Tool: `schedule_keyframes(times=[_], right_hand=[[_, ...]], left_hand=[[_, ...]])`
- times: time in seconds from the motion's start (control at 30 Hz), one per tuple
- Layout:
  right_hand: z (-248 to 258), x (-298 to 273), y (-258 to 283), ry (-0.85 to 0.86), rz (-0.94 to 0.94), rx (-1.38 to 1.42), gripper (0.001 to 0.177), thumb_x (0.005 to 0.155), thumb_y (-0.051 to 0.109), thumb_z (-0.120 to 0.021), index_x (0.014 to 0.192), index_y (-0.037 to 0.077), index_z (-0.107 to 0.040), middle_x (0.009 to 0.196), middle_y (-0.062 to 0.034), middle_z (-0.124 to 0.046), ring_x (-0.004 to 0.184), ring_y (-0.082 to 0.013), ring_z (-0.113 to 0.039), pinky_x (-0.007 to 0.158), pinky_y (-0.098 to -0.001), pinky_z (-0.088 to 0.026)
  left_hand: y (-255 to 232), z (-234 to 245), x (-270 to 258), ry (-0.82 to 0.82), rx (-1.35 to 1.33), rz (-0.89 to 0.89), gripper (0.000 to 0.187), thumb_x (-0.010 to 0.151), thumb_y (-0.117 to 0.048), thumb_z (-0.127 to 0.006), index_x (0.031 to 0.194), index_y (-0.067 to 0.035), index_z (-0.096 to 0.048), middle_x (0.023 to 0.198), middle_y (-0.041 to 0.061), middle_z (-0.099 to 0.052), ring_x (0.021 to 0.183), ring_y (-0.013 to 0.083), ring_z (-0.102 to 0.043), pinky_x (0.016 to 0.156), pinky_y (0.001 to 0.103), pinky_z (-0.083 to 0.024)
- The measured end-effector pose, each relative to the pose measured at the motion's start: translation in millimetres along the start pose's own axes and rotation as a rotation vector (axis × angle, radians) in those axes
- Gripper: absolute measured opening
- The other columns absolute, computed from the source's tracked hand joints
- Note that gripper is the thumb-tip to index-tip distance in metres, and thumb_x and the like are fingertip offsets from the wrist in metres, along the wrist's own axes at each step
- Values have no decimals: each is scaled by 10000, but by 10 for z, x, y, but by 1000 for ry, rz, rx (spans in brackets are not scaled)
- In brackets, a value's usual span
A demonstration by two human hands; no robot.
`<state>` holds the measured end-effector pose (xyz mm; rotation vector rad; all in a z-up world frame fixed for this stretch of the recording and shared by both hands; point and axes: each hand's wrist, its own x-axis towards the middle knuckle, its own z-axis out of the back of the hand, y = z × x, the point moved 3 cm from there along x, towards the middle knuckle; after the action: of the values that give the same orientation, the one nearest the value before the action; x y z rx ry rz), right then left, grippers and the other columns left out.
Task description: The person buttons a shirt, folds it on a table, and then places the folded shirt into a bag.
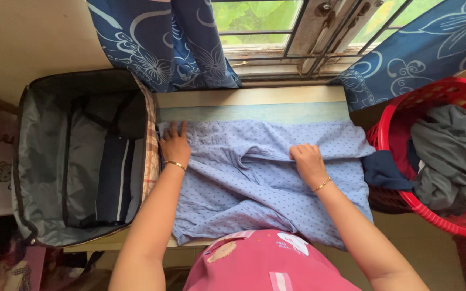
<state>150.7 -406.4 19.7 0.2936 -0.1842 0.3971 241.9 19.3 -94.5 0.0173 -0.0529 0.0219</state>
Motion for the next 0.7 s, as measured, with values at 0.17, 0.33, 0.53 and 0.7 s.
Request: schedule_keyframes(times=[0.17, 0.33, 0.53, 0.7], right_hand=[[-129, -202, -370, -51, -238, -229, 184, 891, 59, -556, 1045, 125, -631, 1032, -88, -623, 1067, -293, -588, 905, -459, -463], [-249, -421, -1017, -185, -345, -471, 485, 1006, 76, -519, 1486, 4, -510, 1456, -263, -536, 1355, -445, -488, 1111, -509, -414], [-312, -614, -1591, -35, -574, -493, 594, 993, 63, -504, 1555, -96, -393, 1546, -354, -439, 1450, -516, -408, 1156, -515, -384], [-294, -592, -1783, 144, -747, -435, 680, 956, 126, -512, 1577, -56, -303, 1493, -371, -434, 1378, -535, -425, 1097, -566, -409]], left_hand=[[11, 214, 155, 42, 153, 223, 567, 1021, -114, -524, 1574, -83, -406, 1366, 240, -502, 1180, 404, -588, 947, 446, -522], [86, 266, 378, 70, -32, 363, 700, 934, -112, -570, 1595, -55, -348, 1192, 328, -539, 975, 416, -664, 779, 430, -576], [67, 45, 520, 56, 271, 258, 380, 992, -156, -576, 1360, -63, -598, 1258, 245, -575, 1004, 349, -680, 768, 339, -579], [14, 45, 499, 52, 620, 232, 372, 923, -233, -533, 1212, -76, -706, 1239, 189, -591, 865, 288, -674, 560, 302, -518]])
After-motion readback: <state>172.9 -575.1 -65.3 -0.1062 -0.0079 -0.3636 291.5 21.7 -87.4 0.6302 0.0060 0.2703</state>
